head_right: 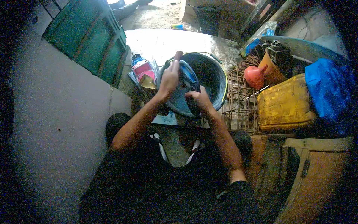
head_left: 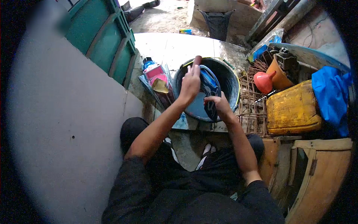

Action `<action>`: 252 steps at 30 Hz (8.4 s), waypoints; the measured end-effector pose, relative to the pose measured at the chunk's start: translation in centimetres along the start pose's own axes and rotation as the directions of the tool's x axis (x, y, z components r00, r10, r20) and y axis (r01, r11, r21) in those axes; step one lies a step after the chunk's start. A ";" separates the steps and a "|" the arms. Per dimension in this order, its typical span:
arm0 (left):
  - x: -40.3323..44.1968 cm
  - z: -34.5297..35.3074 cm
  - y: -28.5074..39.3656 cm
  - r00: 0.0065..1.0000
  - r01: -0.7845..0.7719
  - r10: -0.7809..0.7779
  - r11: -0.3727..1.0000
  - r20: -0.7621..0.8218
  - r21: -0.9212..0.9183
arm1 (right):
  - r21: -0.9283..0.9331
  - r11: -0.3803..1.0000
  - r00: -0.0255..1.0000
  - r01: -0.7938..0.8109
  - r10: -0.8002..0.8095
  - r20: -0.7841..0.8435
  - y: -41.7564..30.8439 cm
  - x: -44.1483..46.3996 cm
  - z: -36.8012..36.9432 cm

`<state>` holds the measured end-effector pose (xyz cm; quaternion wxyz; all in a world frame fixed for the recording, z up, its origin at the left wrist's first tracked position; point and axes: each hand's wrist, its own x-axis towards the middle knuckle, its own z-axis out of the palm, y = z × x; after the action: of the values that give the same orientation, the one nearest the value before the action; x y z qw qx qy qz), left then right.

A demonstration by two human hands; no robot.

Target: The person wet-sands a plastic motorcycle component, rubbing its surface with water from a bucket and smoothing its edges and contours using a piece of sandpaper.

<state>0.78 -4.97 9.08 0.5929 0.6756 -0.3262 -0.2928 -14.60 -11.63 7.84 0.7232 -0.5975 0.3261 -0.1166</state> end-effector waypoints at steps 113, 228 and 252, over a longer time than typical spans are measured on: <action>0.7 -2.1 1.0 0.955 0.202 -0.291 0.789 -0.062 -0.580 | -0.739 0.552 0.865 0.385 -0.495 0.081 0.4 0.2 2.4; -2.8 -0.4 3.7 0.960 -0.276 0.278 0.913 0.037 0.301 | 0.175 0.984 0.993 -0.023 0.002 0.118 -1.1 0.4 -0.1; -0.6 -1.7 1.7 0.987 -0.103 0.090 0.991 -0.130 -0.090 | -0.101 0.957 0.960 0.273 -0.263 0.098 -1.7 -0.4 1.2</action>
<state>1.54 -3.62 10.99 0.6577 0.6466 -0.3060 -0.2360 -13.80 -10.87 9.63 0.6784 -0.6808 0.2177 -0.1699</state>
